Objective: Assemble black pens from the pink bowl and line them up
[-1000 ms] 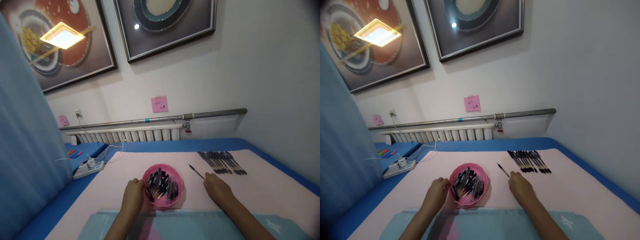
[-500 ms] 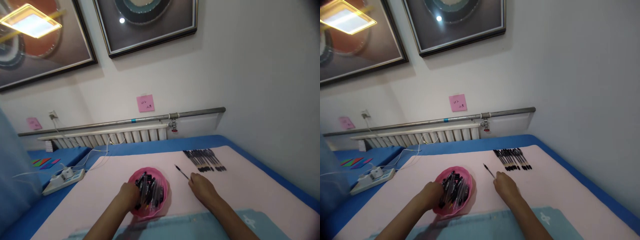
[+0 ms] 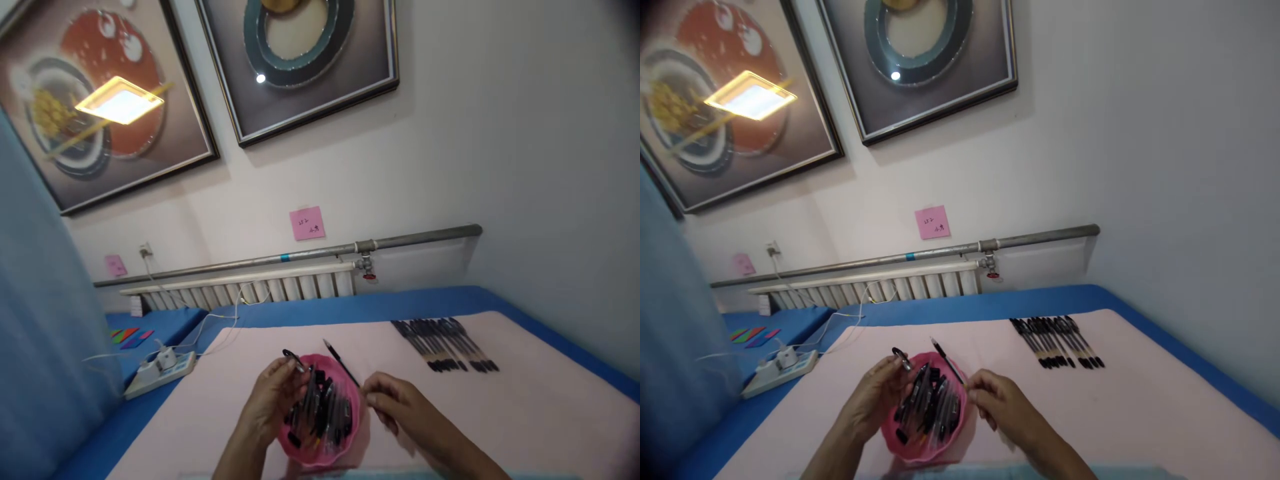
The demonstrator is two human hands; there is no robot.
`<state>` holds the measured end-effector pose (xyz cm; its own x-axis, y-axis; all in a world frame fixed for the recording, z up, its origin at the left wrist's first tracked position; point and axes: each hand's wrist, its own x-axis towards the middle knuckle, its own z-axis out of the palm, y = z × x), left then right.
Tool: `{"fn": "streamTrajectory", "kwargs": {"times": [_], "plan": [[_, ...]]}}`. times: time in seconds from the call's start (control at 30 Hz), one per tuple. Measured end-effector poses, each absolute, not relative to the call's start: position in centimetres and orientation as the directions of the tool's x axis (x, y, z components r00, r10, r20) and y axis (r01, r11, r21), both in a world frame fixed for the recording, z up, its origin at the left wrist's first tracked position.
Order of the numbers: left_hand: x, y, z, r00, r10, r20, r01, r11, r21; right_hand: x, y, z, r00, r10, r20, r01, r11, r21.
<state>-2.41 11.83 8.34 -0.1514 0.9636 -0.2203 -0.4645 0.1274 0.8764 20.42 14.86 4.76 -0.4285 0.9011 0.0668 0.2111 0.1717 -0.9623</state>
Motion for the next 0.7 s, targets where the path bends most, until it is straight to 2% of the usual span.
{"fn": "streamTrajectory", "kwargs": {"times": [0.1,0.23,0.53,0.7], "plan": [[-2.3,12.1,7.4,-0.168,0.957,-0.234,-0.612,0.085,0.786,19.1,14.2,4.1,-0.557,0.83,0.038,0.072,0.094,-0.993],[-2.4,11.7,7.1,-0.189,0.956,-0.223,-0.645,0.051,0.763,18.6,13.8,3.7,-0.571,0.82,0.038,0.087,0.106,-0.991],[-1.2,11.3,6.9,-0.254,0.947,-0.196,-0.528,0.034,0.849,18.5,13.9,4.0,-0.526,0.849,0.053,0.226,0.2,-0.954],[0.2,11.2,6.2,-0.244,0.957,-0.157,-0.429,0.038,0.902,17.3,13.3,3.7,-0.509,0.855,0.094,0.224,0.237,-0.945]]}}
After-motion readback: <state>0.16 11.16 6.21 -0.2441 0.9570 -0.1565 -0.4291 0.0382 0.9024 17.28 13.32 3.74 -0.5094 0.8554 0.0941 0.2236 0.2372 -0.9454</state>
